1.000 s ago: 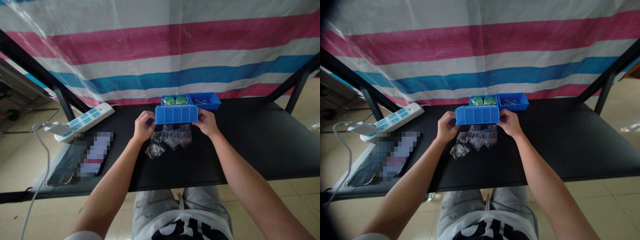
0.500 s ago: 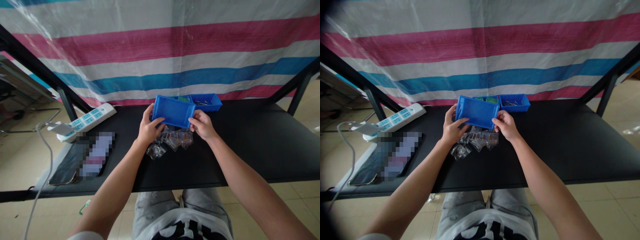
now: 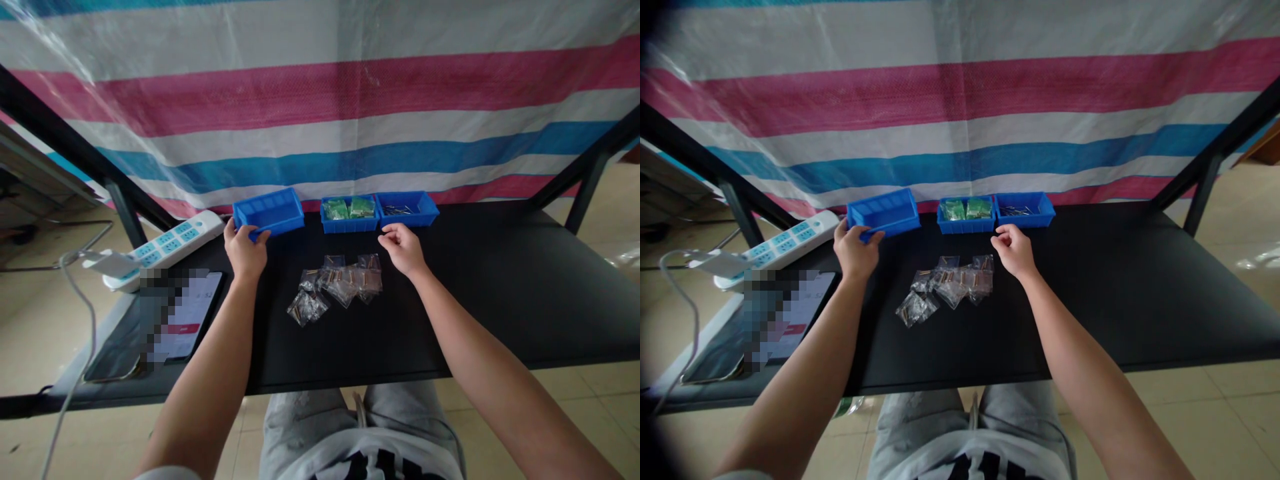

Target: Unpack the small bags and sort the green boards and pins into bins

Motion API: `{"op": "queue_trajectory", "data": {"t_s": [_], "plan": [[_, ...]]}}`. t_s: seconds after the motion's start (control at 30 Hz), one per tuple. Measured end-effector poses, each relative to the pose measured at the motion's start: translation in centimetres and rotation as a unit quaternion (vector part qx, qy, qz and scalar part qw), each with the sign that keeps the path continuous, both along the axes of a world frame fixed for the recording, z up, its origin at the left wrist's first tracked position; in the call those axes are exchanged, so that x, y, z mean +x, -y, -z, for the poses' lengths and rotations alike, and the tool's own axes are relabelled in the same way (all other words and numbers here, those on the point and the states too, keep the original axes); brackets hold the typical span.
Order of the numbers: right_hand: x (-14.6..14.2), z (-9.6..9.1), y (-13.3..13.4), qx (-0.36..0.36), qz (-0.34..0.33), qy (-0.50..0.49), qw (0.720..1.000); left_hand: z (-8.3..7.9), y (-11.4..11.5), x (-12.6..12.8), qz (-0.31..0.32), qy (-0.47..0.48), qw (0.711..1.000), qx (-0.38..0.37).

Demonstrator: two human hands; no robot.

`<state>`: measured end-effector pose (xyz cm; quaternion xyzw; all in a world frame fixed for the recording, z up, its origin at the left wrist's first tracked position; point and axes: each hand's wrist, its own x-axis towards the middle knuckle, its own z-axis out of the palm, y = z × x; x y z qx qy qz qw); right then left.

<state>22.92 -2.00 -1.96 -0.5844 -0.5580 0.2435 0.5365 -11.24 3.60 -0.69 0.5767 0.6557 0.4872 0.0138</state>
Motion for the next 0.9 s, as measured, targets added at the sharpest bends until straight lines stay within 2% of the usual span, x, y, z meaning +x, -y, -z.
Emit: {"op": "queue_trajectory", "data": {"t_s": [0.13, 0.3, 0.37, 0.47, 0.53, 0.7, 0.9], "plan": [[-0.1, 0.0, 0.2, -0.005, -0.031, 0.040, 0.999, 0.7, -0.4, -0.1, 0.031, -0.013, 0.999, -0.034], [-0.3, -0.3, 0.4, -0.016, -0.052, 0.075, 0.996, 0.7, -0.3, 0.9, 0.074, -0.009, 0.995, -0.066], [-0.4, -0.5, 0.5, -0.018, -0.054, 0.089, 0.994, 0.6, -0.2, 1.4, 0.050, -0.002, 0.997, -0.050], [-0.6, -0.7, 0.6, -0.025, -0.058, 0.104, 0.993, 0.5, 0.0, 1.9, -0.023, -0.005, 1.000, -0.012], [-0.7, -0.8, 0.7, -0.030, -0.065, 0.108, 0.992, 0.6, 0.1, 2.1, -0.038, -0.016, 0.999, -0.019], [-0.8, -0.6, 0.8, -0.036, -0.077, 0.125, 0.989, 1.3, -0.3, 2.3, 0.059, -0.052, 0.996, -0.051], [-0.9, -0.5, 0.7, -0.033, -0.084, 0.128, 0.988, 2.0, -0.5, 2.6, 0.105, -0.019, 0.993, -0.056]]}}
